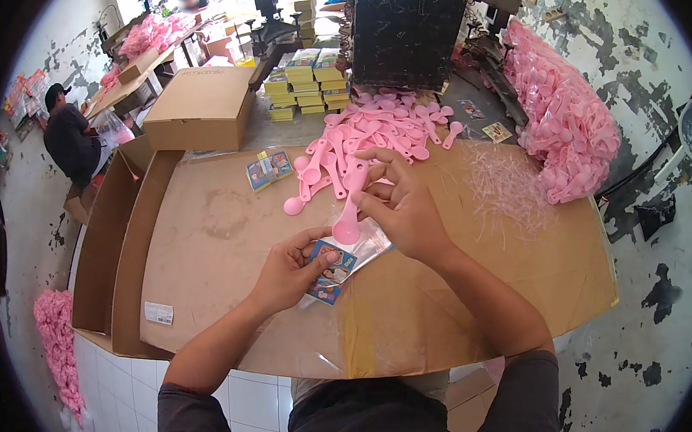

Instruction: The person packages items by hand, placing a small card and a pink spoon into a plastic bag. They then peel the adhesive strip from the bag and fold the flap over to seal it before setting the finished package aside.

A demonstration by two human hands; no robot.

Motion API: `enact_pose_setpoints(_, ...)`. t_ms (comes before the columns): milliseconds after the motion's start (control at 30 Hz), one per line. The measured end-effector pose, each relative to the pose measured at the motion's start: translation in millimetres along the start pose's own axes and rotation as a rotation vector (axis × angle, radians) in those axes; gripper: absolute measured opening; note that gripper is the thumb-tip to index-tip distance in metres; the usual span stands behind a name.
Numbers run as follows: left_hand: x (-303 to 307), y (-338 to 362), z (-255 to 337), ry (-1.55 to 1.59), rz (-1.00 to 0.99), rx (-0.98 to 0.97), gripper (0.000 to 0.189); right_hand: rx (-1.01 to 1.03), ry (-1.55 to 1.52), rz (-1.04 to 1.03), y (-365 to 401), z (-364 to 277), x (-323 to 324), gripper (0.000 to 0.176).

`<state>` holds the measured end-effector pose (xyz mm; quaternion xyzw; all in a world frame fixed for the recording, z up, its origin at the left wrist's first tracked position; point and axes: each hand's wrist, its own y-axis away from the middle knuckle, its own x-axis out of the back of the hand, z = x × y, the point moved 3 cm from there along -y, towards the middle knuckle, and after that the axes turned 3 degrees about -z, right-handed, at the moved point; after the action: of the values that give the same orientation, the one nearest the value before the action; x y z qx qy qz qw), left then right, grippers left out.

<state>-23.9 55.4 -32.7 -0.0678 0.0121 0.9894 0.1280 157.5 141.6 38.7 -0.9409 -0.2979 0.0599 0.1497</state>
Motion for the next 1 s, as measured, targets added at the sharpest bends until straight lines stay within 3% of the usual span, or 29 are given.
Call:
enact_pose_setpoints(233, -0.7, 2.9, 8.7, -0.01, -0.013, -0.009, 0.042, 0.034, 0.01, -0.061, 7.3, 11.6, -7.2, 0.047)
enact_pose_setpoints(333, -1.8, 2.8, 14.1, 0.064, -0.045, -0.053, 0.04, 0.164, 0.472, -0.239, 11.8, 10.9, 4.4, 0.03)
enact_pose_setpoints(500, -3.2, 6.0, 21.5, 0.123, -0.145, 0.013, 0.04, 0.027, 0.097, -0.299, 4.8, -10.6, 4.7, 0.015)
enact_pose_setpoints(567, -3.1, 5.5, 18.4, 0.106, -0.18, -0.007, 0.04, 0.083, 0.207, -0.36, 3.3, -26.2, -3.8, 0.011)
enact_pose_setpoints(633, -2.2, 6.1, 14.1, 0.127, -0.228, -0.001, 0.045, 0.298, 0.506, -0.477, 3.7, -43.1, -12.4, 0.009)
enact_pose_setpoints(733, -1.8, 8.8, 19.9, 0.181, -0.276, -0.032, 0.045, 0.276, 0.441, -0.567, 5.4, -60.1, -14.5, 0.009)
enact_pose_setpoints(767, -2.1, 9.4, 22.2, 0.205, -0.286, -0.051, 0.045, 0.32, 0.491, -0.517, 5.2, -68.1, -15.5, 0.007)
enact_pose_setpoints(867, 3.3, 8.1, 27.6, -0.218, -0.051, -0.428, 0.05, 0.423, 0.649, -0.379, 6.2, -86.8, -19.2, 0.006)
enact_pose_setpoints(933, 1.4, 15.1, 38.3, -0.306, -0.093, -0.423, 0.057, 0.453, 0.762, -0.302, 11.9, -91.1, -23.4, 0.008)
enact_pose_setpoints(1000, -7.2, 20.0, 48.7, -0.408, -0.131, -0.444, 0.059, 0.343, 0.775, -0.282, 17.0, -90.8, -29.9, 0.008)
